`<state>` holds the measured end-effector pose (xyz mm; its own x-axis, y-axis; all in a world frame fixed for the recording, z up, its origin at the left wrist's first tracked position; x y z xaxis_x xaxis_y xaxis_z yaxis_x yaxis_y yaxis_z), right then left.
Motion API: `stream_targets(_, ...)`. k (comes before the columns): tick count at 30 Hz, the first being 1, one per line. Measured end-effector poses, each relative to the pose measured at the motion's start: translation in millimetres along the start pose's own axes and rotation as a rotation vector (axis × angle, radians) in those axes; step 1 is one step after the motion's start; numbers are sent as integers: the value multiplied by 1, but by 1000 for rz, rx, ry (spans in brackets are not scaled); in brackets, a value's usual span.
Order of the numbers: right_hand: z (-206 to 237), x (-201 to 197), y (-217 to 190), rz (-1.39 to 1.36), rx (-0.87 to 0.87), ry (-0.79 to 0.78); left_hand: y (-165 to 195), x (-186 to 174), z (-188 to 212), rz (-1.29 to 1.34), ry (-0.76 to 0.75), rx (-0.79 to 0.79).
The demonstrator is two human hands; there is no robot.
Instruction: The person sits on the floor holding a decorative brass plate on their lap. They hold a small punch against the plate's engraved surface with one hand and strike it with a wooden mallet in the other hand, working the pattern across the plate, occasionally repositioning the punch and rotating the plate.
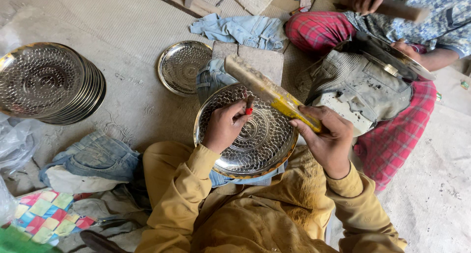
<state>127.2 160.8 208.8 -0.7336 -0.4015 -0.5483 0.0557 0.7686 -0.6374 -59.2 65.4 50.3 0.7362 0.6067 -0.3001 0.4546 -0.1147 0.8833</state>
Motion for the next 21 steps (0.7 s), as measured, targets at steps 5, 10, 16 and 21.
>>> stream_targets(5, 0, 6, 0, 15, -1, -74, 4, -3, 0, -17, 8, -34)
stream_targets(10, 0, 6, -1, 30, 5, -75, 12, -7, 3, 9, 35, 7)
stream_targets(16, -3, 7, -7, 4, -78, -98, 7, -6, 3, 72, 40, -14)
stream_targets(21, -4, 4, -4, 13, -31, -48, 1, -4, 3, -7, 21, -63)
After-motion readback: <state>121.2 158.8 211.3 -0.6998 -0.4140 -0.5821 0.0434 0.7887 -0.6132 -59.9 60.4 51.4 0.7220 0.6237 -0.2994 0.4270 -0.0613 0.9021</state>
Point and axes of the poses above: each hand's wrist, its own z-axis away from the middle knuckle, its own x-axis out of the palm, y = z × x, the point moved 9 cm from there along -z, towards the middle knuckle, and after that the axes turned 1 degree about -z, right-handed, at the moved point
